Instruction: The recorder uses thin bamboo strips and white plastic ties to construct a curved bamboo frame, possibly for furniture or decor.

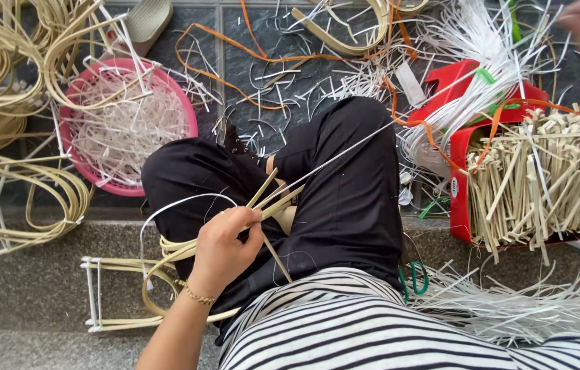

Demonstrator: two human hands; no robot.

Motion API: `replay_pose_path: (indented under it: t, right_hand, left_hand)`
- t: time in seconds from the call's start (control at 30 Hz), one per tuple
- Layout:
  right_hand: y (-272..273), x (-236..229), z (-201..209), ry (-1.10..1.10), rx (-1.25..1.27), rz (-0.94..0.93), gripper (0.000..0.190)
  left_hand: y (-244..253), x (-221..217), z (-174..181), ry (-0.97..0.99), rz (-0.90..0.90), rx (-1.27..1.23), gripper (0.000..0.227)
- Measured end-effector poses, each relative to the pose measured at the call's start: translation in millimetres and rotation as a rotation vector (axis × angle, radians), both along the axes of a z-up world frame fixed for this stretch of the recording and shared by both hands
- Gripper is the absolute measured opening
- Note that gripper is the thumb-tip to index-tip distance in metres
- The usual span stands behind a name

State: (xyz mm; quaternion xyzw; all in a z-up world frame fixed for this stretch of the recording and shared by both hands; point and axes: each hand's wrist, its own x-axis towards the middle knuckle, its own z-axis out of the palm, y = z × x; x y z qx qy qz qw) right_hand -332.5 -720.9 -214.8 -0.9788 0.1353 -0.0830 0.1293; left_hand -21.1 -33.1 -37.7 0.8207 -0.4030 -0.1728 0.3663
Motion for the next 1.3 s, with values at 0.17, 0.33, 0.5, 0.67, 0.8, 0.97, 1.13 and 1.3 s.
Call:
replay_pose_path:
  t: [0.17, 0.33, 0.5, 0.67, 0.8, 0.97, 1.13, 1.3]
  right_hand:
    - [21, -32, -42, 0.097, 0.715, -0.479, 0.023]
    - [324, 85, 36, 0.254, 1.725, -0.587, 0.022]
    - [447, 148, 114, 0.098, 1.686, -0.218, 0.016]
    - [473, 182, 151, -0.010, 1.321, 0.173, 0.016]
    - [470, 194, 157, -0.065, 1.086, 0.384, 0.015]
    - [466, 202, 161, -0.061, 1.084, 0.440, 0.017]
    - [466, 212, 170, -0.030, 0.995, 0.477, 0.020]
    - [470, 220, 179, -0.061, 0.774, 0.582, 0.021]
  left_hand:
    - [-7, 4, 2, 0.040, 0.026, -0.023, 0.012]
    - [-7, 7, -3, 0.272, 0.022, 0.108, 0.012]
    - [-9, 17, 4, 0.542, 0.012, 0.127, 0.016]
    - [-10, 21, 8, 0.644, -0.039, 0.135, 0.017]
    - [-12, 22, 3, 0.640, -0.117, 0.058, 0.019]
    - [-15, 26, -3, 0.671, -0.157, 0.037, 0.021]
    - [-19, 26, -1, 0.650, -0.174, 0.058, 0.022]
    - [-19, 17, -6, 0.579, -0.146, 0.043, 0.018]
